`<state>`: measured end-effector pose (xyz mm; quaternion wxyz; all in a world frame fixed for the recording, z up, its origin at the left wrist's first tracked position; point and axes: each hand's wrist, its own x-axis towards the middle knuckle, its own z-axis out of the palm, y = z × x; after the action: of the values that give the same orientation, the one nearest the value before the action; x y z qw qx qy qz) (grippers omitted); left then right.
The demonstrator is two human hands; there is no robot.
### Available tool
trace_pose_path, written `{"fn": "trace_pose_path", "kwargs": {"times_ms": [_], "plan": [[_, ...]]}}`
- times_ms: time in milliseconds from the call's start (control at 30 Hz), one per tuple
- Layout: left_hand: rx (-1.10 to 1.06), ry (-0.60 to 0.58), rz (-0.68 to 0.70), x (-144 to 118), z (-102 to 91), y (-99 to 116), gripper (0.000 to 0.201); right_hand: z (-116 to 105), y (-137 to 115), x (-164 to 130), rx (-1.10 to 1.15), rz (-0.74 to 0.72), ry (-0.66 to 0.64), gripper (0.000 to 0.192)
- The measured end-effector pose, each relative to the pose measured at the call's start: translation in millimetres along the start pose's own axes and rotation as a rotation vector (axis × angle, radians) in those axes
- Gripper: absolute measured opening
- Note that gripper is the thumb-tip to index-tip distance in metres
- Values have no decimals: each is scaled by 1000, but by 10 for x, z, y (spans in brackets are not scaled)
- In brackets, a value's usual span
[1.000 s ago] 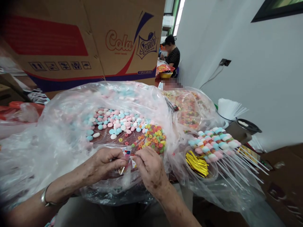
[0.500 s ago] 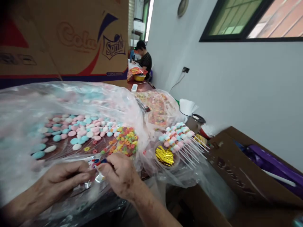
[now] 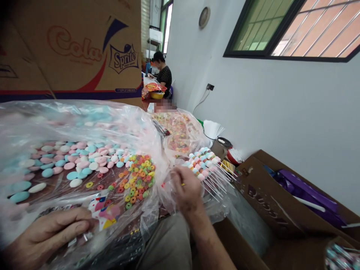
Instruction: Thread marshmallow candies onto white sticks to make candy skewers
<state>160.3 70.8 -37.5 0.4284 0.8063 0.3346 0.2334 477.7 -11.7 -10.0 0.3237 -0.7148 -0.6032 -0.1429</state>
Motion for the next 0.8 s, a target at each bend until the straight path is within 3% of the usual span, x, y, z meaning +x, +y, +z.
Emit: {"fn": "trace_pose_path", "kwargs": {"times_ms": [133,267,433,633,700,800], "plan": [[-30,26,-105,-49,3,37,30,-300,842,82,-328,107,39,23],[-58,24,-148,-48,-2,54,29,-384,1240,24,-572,116,-61,19],[-78,-22,-166,-13,-56,50,29,-310,1320,-5,-740,102,-116,19],[-131,-117,-189,18,-154,78,31,-486,1305,5,-744,115,-14,28],[-225,-116,-212,12,-158,83,32,-517,1265,-44,-547,45,38,27],[-391,-117,-254,-9,-149,65,32,-493,1034,-137,-78,-94,72,13]]}}
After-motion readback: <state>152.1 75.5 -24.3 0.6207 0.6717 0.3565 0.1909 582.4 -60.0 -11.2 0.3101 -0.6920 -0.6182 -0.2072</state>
